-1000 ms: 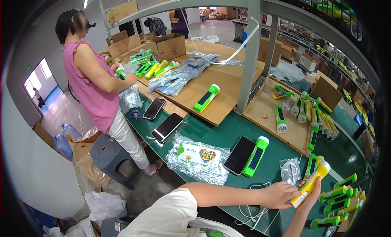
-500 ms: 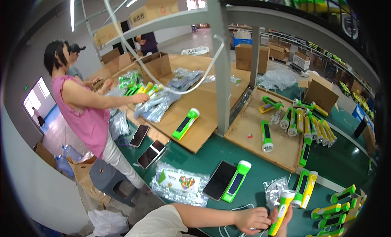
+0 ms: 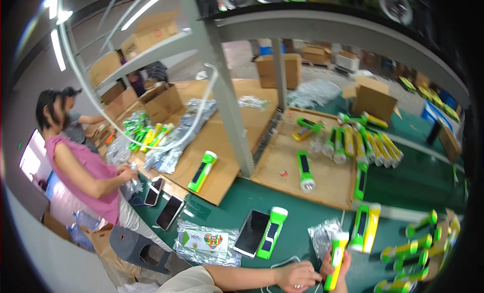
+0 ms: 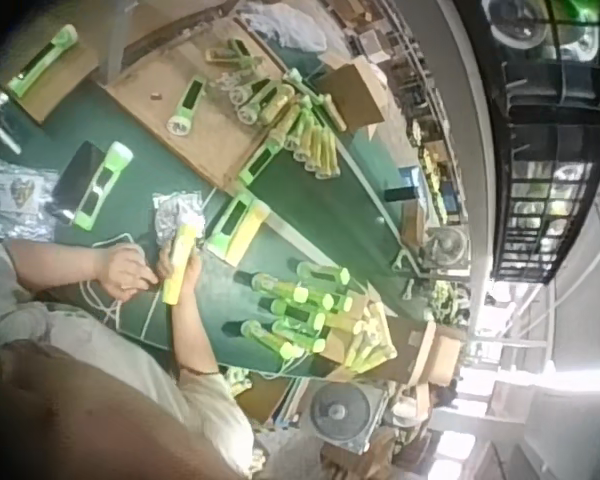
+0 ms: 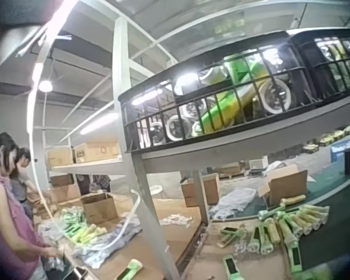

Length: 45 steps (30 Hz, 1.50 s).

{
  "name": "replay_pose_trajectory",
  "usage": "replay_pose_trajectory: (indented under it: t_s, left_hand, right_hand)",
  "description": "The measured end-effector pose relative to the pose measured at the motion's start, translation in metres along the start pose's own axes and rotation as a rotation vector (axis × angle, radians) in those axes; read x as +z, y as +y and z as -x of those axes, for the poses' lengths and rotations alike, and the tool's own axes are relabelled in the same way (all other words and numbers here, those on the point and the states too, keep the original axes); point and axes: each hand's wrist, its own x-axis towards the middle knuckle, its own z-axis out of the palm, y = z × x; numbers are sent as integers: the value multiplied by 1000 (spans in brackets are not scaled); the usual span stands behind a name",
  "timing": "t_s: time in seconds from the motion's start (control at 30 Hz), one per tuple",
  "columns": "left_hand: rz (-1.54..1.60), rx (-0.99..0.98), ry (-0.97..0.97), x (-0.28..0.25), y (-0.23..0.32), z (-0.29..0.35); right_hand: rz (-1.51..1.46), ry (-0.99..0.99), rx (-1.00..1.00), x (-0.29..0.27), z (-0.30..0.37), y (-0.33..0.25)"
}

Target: The person assembles portable flashlights by attaching lens caps onto them by hand, presses their switches to test the lights, and places the flashlights into cardboard boxes.

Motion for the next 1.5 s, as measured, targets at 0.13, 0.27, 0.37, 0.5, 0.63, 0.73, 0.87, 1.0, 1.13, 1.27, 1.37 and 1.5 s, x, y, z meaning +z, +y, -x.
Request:
replay_pose_trajectory:
  t_s: [0.13, 0.27, 0.37, 0.5, 0.63, 0.73, 0.87, 1.0, 1.13, 1.27, 1.37, 1.5]
  left_hand:
    - [-71, -25, -1, 0, -8, -7]
    - [-189, -32, 68, -18, 1, -10]
    - [-191, -84, 189, -15, 9, -21]
    - [-139, -200, 384, -14, 46, -63]
    - [-236, -351, 365, -35, 89, -116]
    - [-463, -327, 310, -42, 90, -124]
    - [-478, -338, 313, -38, 93, -124]
    - [-408, -336, 313, -46, 93, -130]
    - [-180, -431, 383, -43, 84, -121]
    - [-111, -395, 508, -40, 82, -118]
    - [-146, -360, 497, -39, 77, -117]
    - [-157, -363, 457, -40, 79, -115]
  right_hand:
    - [324, -19, -137, -15, -14, -13]
    - [412, 152, -351, 30, -26, 4]
    - [356, 237, -457, 65, -14, 4]
    - [235, 201, -432, 112, -15, -2]
    - [261, 166, -358, 146, -27, 5]
    - [287, 156, -390, 158, -34, 13]
    - [171, 113, -364, 169, -27, 20]
    - [150, 121, -325, 171, -19, 17]
    - [242, 123, -410, 189, -19, 22]
    - [300, 38, -442, 191, -20, 24]
    - [396, 40, -552, 193, -15, 25]
    - [533, 11, -758, 202, -3, 28]
